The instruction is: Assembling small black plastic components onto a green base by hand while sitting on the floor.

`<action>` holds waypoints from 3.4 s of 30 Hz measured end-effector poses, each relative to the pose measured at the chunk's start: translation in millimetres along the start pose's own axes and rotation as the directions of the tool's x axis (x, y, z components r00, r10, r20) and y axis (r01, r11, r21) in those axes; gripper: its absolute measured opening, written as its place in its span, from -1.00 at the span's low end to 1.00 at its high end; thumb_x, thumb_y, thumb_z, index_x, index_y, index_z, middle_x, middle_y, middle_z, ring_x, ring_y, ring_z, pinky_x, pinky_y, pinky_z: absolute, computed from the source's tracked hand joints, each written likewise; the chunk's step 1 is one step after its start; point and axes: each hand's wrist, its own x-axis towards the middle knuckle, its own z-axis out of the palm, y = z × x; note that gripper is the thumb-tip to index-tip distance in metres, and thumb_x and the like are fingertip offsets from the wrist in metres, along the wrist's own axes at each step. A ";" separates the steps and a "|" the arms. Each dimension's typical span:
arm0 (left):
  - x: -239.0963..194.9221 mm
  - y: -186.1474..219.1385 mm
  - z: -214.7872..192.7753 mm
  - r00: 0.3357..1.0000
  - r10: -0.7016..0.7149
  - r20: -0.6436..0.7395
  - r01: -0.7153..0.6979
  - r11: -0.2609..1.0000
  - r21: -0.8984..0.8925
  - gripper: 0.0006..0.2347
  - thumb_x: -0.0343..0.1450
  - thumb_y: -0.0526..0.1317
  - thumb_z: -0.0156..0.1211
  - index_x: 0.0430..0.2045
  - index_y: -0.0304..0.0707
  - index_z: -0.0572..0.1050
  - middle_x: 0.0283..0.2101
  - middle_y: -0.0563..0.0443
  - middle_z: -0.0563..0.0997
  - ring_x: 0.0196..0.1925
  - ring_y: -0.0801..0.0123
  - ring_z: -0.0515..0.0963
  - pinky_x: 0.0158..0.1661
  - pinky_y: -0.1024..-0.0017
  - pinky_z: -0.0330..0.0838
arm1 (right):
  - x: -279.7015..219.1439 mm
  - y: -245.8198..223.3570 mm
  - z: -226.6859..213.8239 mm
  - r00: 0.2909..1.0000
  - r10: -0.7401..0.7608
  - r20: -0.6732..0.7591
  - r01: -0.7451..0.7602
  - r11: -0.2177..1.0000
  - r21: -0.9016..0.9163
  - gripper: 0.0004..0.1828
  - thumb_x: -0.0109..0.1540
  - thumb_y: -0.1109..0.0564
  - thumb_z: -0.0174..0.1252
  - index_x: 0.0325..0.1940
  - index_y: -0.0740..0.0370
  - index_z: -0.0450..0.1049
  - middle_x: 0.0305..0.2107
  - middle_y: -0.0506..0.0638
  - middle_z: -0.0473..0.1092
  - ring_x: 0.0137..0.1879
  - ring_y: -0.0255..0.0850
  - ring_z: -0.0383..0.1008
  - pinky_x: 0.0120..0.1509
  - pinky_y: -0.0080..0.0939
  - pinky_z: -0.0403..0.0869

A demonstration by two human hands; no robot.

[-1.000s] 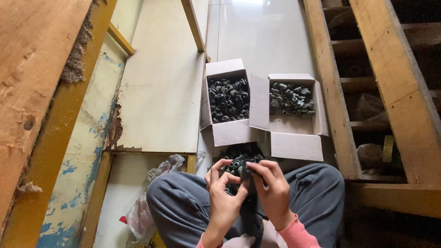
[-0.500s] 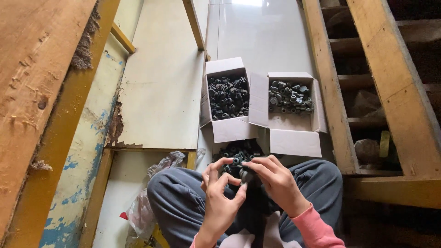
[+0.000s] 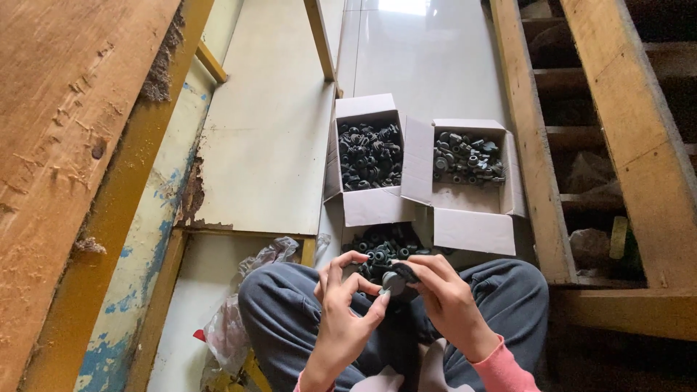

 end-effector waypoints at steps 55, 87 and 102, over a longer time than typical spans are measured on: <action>6.2 6.6 3.9 0.855 0.500 -0.136 -0.419 0.822 0.386 -0.86 0.40 -0.17 0.40 -0.24 0.29 0.64 0.18 0.11 0.40 0.21 0.17 0.42 0.11 0.10 0.05 | -36.2 1.0 26.0 0.724 0.688 -0.059 -0.236 0.326 0.915 -0.76 0.24 0.29 0.24 -0.02 0.41 0.50 -0.17 0.13 0.55 -0.04 -0.17 0.55 0.13 -0.26 0.50; -26.7 5.0 58.7 0.920 0.206 -0.334 -0.333 0.861 -0.385 -0.79 0.31 -0.45 0.40 -0.21 -0.34 0.63 -0.14 -0.11 0.65 -0.09 0.25 0.68 -0.01 0.43 0.61 | -12.3 -59.5 20.7 0.776 0.515 -0.365 -0.312 0.816 0.487 -0.93 0.29 0.24 0.18 -0.25 0.31 0.48 -0.36 0.02 0.47 -0.22 -0.34 0.52 -0.11 -0.42 0.52; -27.2 -2.4 61.3 0.942 0.167 -0.293 -0.275 0.882 -0.383 -0.87 0.40 -0.35 0.28 -0.21 -0.36 0.60 -0.12 -0.13 0.64 -0.09 0.21 0.68 0.00 0.38 0.59 | -19.2 -40.4 14.7 0.725 0.683 -0.092 -0.414 0.538 0.734 -0.95 0.25 0.30 0.27 -0.23 0.34 0.54 -0.37 -0.02 0.43 -0.21 -0.35 0.45 -0.14 -0.41 0.46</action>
